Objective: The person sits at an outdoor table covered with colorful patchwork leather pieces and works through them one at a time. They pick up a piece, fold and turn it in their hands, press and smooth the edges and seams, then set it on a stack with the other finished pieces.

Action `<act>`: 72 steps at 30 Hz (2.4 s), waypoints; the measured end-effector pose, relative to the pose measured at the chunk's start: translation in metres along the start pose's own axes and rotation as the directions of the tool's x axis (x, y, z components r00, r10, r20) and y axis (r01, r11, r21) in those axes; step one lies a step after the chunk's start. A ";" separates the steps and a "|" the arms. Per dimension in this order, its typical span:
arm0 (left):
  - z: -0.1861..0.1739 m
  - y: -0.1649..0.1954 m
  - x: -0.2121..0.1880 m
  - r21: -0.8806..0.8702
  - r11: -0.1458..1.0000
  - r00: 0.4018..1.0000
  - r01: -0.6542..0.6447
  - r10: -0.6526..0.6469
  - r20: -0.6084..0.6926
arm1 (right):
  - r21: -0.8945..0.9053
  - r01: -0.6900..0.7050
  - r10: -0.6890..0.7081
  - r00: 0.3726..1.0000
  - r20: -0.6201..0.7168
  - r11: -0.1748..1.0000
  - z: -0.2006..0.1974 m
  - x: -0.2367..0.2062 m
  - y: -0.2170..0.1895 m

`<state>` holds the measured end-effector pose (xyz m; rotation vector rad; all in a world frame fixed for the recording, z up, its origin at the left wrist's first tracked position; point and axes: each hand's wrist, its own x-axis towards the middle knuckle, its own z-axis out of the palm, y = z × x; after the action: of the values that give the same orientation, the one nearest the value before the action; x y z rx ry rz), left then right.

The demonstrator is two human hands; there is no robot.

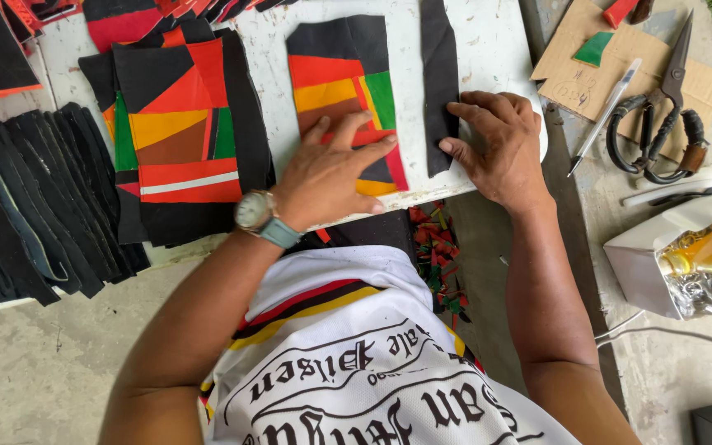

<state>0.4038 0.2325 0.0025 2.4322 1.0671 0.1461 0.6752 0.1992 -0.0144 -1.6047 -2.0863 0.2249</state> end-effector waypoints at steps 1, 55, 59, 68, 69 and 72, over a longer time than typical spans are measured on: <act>-0.002 -0.007 -0.002 0.000 1.000 1.000 -0.026 0.026 0.016 | -0.007 0.001 -0.001 1.000 0.009 1.000 -0.001 0.000 0.001; 0.044 -0.023 -0.017 -0.111 0.993 0.953 0.039 -0.070 -0.295 | -0.034 0.082 -0.075 0.982 0.175 0.996 0.012 -0.003 -0.016; 0.044 -0.023 -0.018 -0.119 0.993 0.953 0.029 -0.063 -0.296 | -0.053 0.095 -0.086 0.984 0.158 0.994 0.012 -0.004 -0.018; 0.034 -0.016 -0.019 -0.095 0.995 0.952 0.022 -0.049 -0.301 | -0.033 0.131 -0.123 0.976 0.180 0.991 0.012 -0.005 -0.022; 0.029 -0.013 -0.020 -0.074 0.997 0.957 0.015 -0.036 -0.289 | -0.018 0.132 -0.127 0.976 0.176 0.991 0.011 -0.005 -0.022; 0.006 -0.010 -0.023 -0.044 0.999 0.962 -0.008 -0.004 -0.272 | 0.082 0.106 -0.117 0.982 0.148 0.991 0.006 -0.002 -0.019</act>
<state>0.3832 0.2200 -0.0051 2.4208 1.1632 0.5121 0.6564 0.1930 -0.0124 -1.4624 -2.2479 0.3924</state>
